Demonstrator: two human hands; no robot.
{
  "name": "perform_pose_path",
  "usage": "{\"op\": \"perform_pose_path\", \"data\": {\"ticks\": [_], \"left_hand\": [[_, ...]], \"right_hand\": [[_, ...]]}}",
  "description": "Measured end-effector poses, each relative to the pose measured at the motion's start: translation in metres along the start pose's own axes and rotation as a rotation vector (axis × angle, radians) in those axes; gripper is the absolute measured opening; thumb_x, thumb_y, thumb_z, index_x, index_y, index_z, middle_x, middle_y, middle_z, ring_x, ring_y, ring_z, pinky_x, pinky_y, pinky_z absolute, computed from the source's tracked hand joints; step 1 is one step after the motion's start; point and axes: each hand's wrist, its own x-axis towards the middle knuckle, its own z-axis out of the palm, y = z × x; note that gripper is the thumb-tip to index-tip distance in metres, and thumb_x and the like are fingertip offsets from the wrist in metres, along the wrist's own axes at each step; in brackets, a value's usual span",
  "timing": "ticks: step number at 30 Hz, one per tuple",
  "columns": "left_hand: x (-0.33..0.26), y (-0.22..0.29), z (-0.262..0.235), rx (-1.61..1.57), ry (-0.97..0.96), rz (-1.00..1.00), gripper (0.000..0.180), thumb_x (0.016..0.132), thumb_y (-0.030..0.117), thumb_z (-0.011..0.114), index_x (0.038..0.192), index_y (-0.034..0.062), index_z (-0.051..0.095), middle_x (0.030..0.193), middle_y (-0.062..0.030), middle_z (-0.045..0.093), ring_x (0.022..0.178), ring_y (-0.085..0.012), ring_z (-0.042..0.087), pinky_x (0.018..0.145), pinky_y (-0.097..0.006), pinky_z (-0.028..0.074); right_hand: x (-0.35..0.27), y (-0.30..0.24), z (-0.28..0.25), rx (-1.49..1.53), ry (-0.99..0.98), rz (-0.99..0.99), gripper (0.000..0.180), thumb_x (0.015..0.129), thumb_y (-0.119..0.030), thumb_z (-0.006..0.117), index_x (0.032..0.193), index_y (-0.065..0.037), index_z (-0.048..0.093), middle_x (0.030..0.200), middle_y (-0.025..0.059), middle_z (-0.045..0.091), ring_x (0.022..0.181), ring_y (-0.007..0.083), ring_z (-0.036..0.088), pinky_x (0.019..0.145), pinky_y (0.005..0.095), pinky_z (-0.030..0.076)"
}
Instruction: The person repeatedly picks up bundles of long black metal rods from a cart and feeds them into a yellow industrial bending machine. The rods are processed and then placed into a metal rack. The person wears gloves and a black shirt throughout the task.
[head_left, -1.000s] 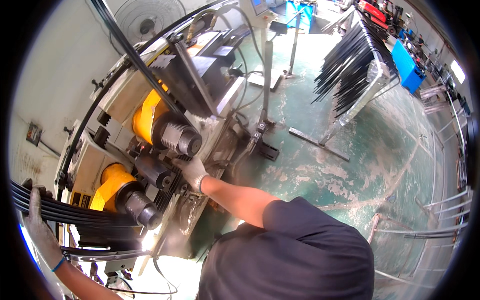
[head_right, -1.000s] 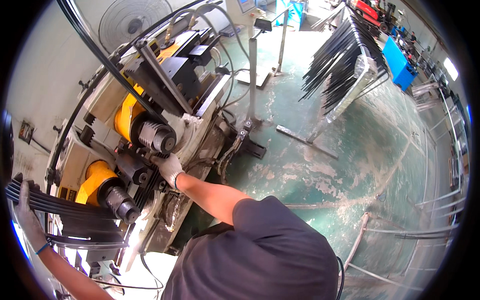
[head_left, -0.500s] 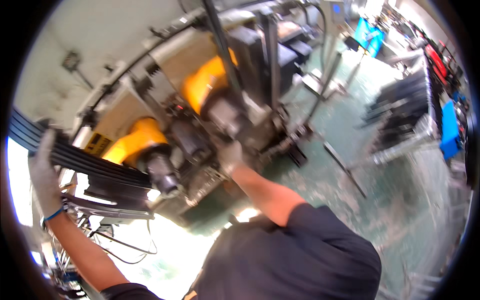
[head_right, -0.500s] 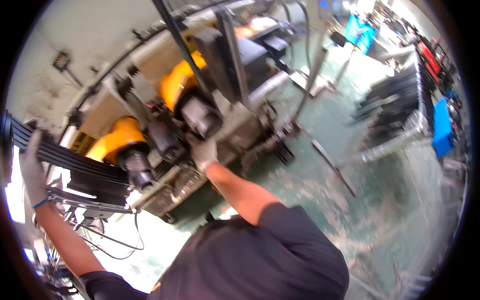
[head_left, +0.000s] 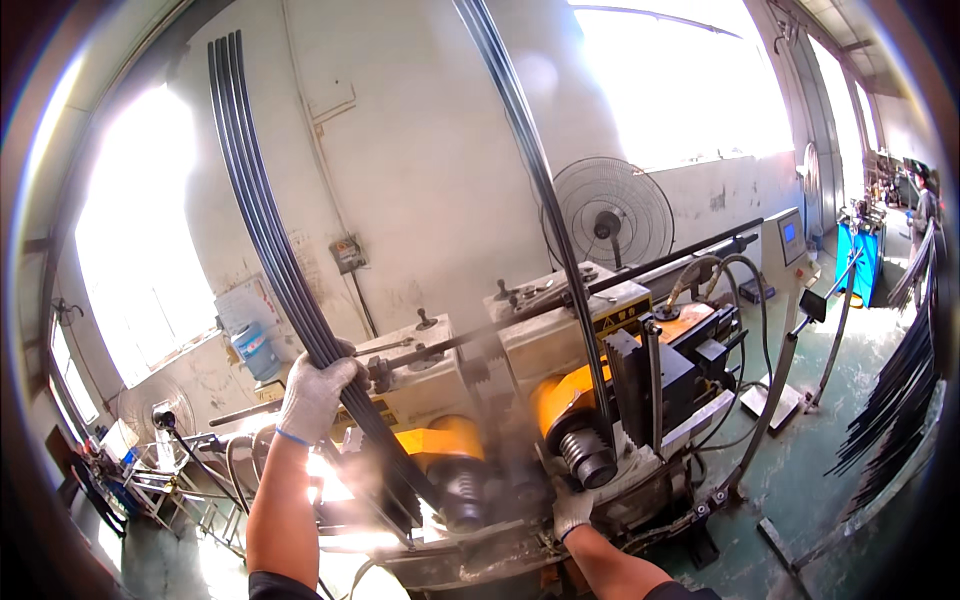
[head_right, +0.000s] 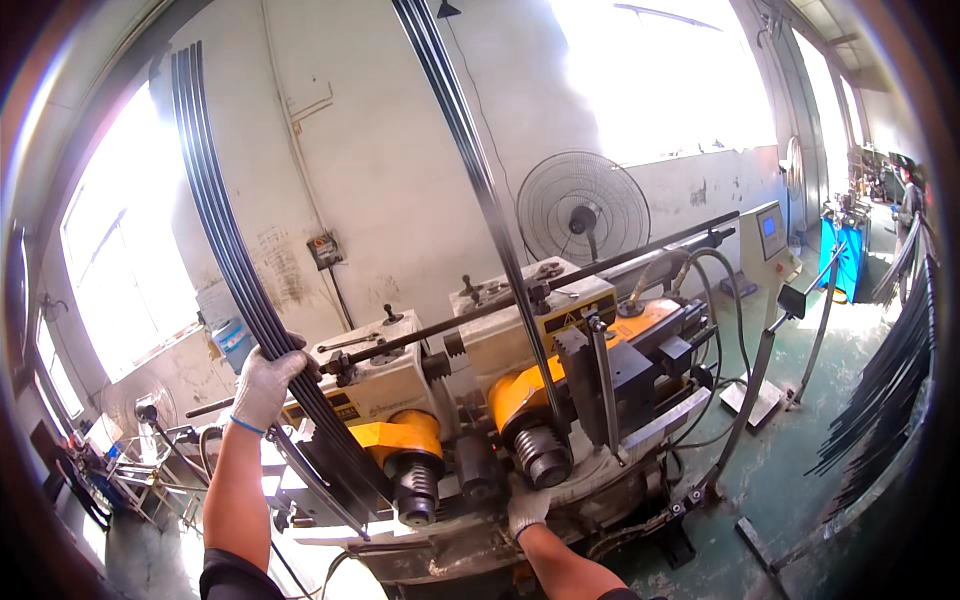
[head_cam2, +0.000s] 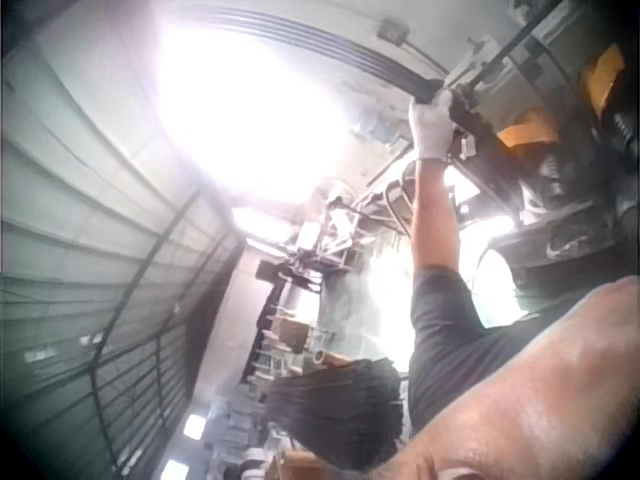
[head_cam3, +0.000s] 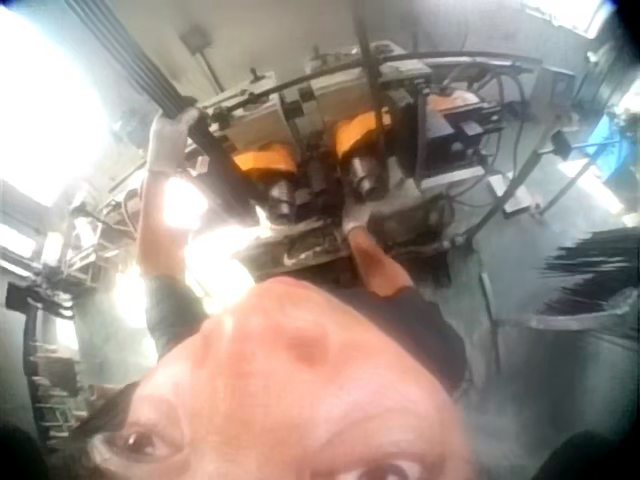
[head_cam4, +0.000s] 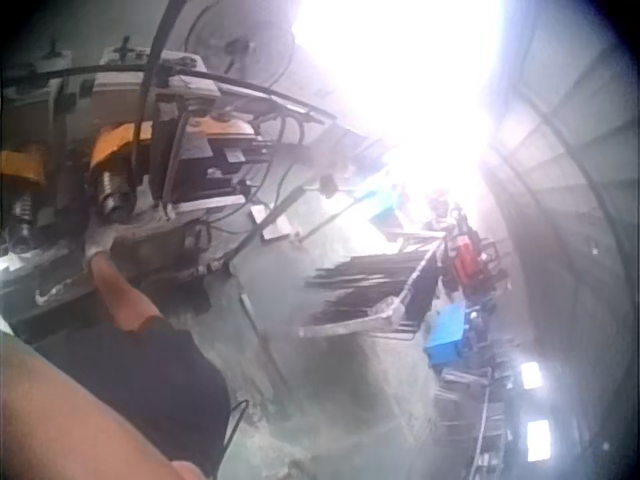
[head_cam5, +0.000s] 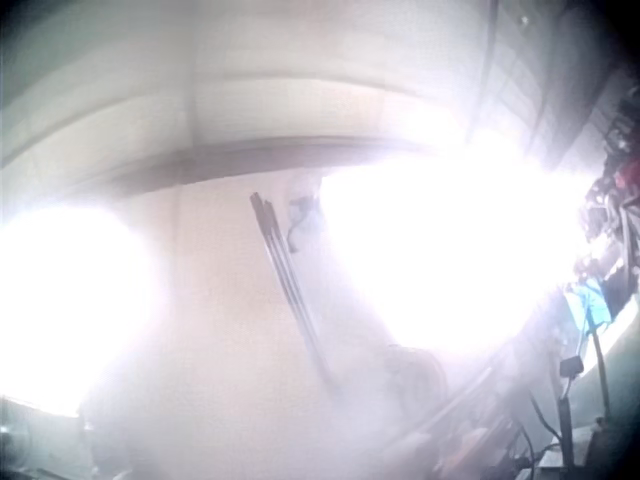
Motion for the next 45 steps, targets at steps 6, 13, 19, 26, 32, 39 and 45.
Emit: {"op": "perform_pose_path", "data": {"ticks": [6, 13, 19, 26, 32, 39, 45], "left_hand": [[-0.001, 0.002, 0.005, -0.042, 0.023, 0.015, 0.019, 0.096, 0.0, 0.064, 0.114, -0.0057, 0.064, 0.088, -0.0119, 0.073, 0.078, -0.0215, 0.073, 0.077, -0.036, 0.061], [-0.012, 0.015, 0.017, -0.028, 0.126, 0.076, 0.025, 0.097, 0.0, 0.065, 0.121, -0.005, 0.061, 0.091, -0.0125, 0.074, 0.081, -0.0232, 0.074, 0.079, -0.035, 0.062], [-0.051, 0.03, 0.012, -0.098, 0.174, 0.12, 0.02, 0.098, -0.002, 0.061, 0.119, -0.0003, 0.063, 0.09, -0.0122, 0.073, 0.079, -0.0231, 0.075, 0.073, -0.036, 0.064], [-0.126, 0.045, 0.007, -0.101, 0.255, 0.05, 0.026, 0.098, -0.002, 0.059, 0.124, -0.0009, 0.061, 0.093, -0.0139, 0.072, 0.084, -0.0241, 0.073, 0.08, -0.038, 0.062], [-0.223, 0.052, 0.005, -0.158, 0.184, 0.069, 0.022, 0.102, 0.0, 0.063, 0.124, 0.0, 0.064, 0.094, -0.0109, 0.071, 0.083, -0.0214, 0.072, 0.075, -0.036, 0.062], [-0.314, -0.01, 0.056, -0.325, 0.15, -0.13, 0.021, 0.1, -0.008, 0.066, 0.119, 0.0013, 0.066, 0.097, -0.0091, 0.072, 0.086, -0.0196, 0.071, 0.08, -0.035, 0.061], [-0.373, -0.056, 0.148, -0.302, 0.027, -0.271, 0.019, 0.098, -0.009, 0.066, 0.113, 0.0028, 0.068, 0.096, -0.0034, 0.069, 0.085, -0.0136, 0.067, 0.079, -0.029, 0.057]], "right_hand": [[-0.003, -0.005, 0.002, 0.081, 0.006, -0.008, 0.039, 0.095, -0.015, 0.081, 0.125, 0.009, 0.071, 0.119, 0.0146, 0.077, 0.106, 0.0229, 0.071, 0.094, 0.0392, 0.054], [-0.006, -0.008, 0.006, 0.327, 0.019, 0.223, 0.039, 0.094, -0.014, 0.081, 0.127, 0.006, 0.071, 0.116, 0.0105, 0.077, 0.1, 0.02, 0.068, 0.092, 0.0367, 0.052], [-0.063, -0.06, -0.023, 0.306, 0.132, 0.269, 0.04, 0.093, -0.016, 0.085, 0.127, 0.0, 0.069, 0.116, 0.0054, 0.073, 0.104, 0.0198, 0.067, 0.096, 0.0383, 0.051], [-0.122, -0.1, -0.078, -0.11, 0.017, 0.059, 0.018, 0.098, -0.017, 0.077, 0.106, 0.0, 0.077, 0.112, 0.0062, 0.078, 0.103, 0.0163, 0.07, 0.099, 0.038, 0.052], [-0.156, -0.135, -0.169, 0.35, -0.154, 0.212, 0.015, 0.096, -0.004, 0.067, 0.11, 0.0, 0.07, 0.1, 0.0102, 0.075, 0.094, 0.0231, 0.072, 0.087, 0.0393, 0.059], [-0.178, -0.198, -0.291, -0.586, -0.151, -0.374, 0.034, 0.096, -0.005, 0.069, 0.129, -0.002, 0.067, 0.083, 0.0046, 0.071, 0.072, 0.017, 0.067, 0.072, 0.0315, 0.056], [-0.193, -0.242, -0.321, -0.657, -0.102, -0.478, 0.032, 0.102, -0.01, 0.066, 0.131, 0.004, 0.068, 0.097, 0.0095, 0.081, 0.09, 0.0166, 0.077, 0.083, 0.0318, 0.06]]}}
